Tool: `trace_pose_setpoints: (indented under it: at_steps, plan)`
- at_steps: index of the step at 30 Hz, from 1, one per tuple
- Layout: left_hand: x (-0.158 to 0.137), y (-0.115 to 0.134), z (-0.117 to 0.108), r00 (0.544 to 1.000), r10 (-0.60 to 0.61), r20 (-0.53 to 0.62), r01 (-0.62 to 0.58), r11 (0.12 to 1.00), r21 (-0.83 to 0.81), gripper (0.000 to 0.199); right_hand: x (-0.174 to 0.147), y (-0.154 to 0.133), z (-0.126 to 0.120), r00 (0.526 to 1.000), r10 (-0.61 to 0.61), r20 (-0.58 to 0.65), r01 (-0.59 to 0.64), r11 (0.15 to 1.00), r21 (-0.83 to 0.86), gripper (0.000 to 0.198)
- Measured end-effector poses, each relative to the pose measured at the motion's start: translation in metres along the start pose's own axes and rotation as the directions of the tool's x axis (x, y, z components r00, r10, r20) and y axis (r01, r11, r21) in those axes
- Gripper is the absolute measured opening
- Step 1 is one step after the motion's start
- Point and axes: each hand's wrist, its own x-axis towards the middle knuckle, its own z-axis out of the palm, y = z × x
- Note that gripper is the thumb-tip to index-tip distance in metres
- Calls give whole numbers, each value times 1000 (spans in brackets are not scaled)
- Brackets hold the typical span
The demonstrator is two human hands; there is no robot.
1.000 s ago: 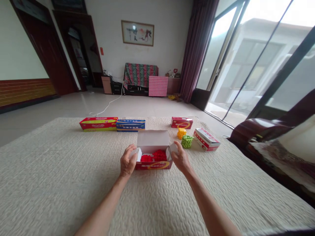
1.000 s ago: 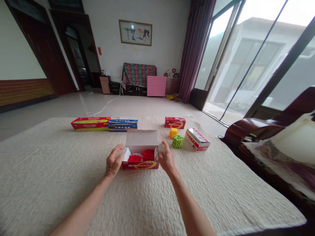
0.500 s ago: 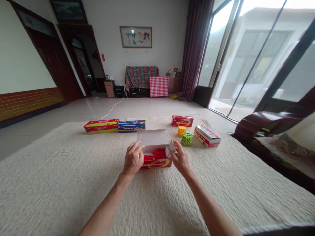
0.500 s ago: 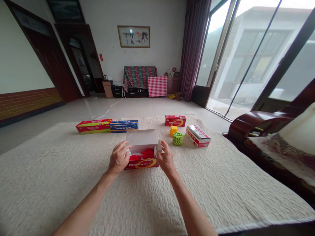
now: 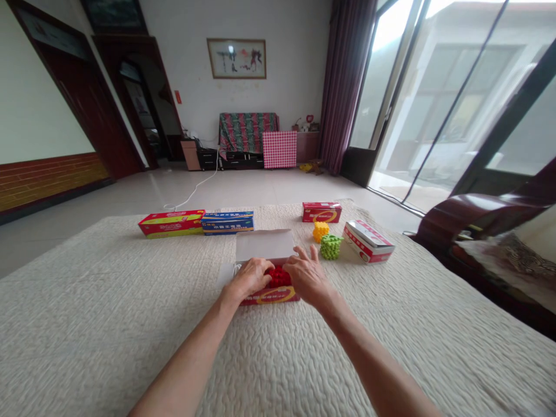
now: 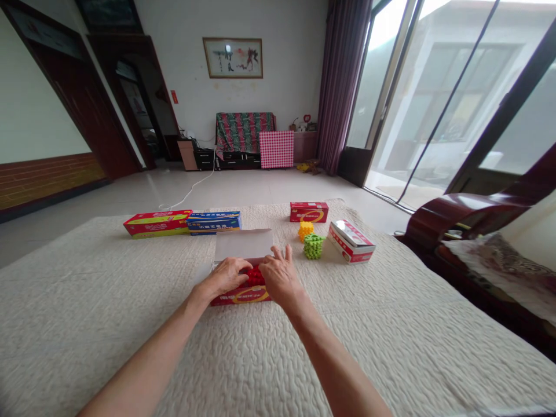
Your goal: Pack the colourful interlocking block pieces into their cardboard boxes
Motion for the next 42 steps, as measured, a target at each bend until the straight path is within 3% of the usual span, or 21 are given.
trace_pose_setpoints:
  at_steps: [5, 12, 21, 24, 26, 31, 33, 38, 42]
  plan:
    - [2, 6, -6, 986, -66, 152, 68, 998, -9, 27, 12, -3, -5, 981, 36, 192, -34, 999, -13, 21]
    - [5, 8, -4, 989, -78, 124, 85, 995, -51, 21, 8, -2, -1, 983, 44, 178, -50, 998, 29, 22]
    - [6, 9, -2, 991, -86, 104, 89, 996, -25, 17, 6, 2, 4, 997, 33, 75, -44, 986, 158, 28]
    - [5, 10, -4, 991, -81, 110, 83, 996, -11, 18, 5, 8, 3, 996, 73, -55, -57, 966, 253, 27]
    - [4, 11, -5, 990, -75, 120, 73, 997, 19, 19, 3, 13, 3, 970, 145, -193, -77, 943, 322, 26]
    - [5, 19, -11, 983, -70, 168, 37, 981, 192, 26, -7, 20, 10, 831, 341, -440, -127, 886, 446, 26]
    - [6, 24, -15, 981, -70, 180, 29, 974, 223, 25, -11, 19, 17, 812, 363, -457, -125, 873, 472, 26]
    - [10, 33, -19, 978, -56, 203, -8, 953, 302, 24, -15, 19, 32, 841, 341, -420, -127, 880, 458, 27]
    - [13, 32, -16, 973, -58, 223, -15, 950, 312, 26, -14, 21, 39, 816, 386, -431, -156, 864, 478, 30]
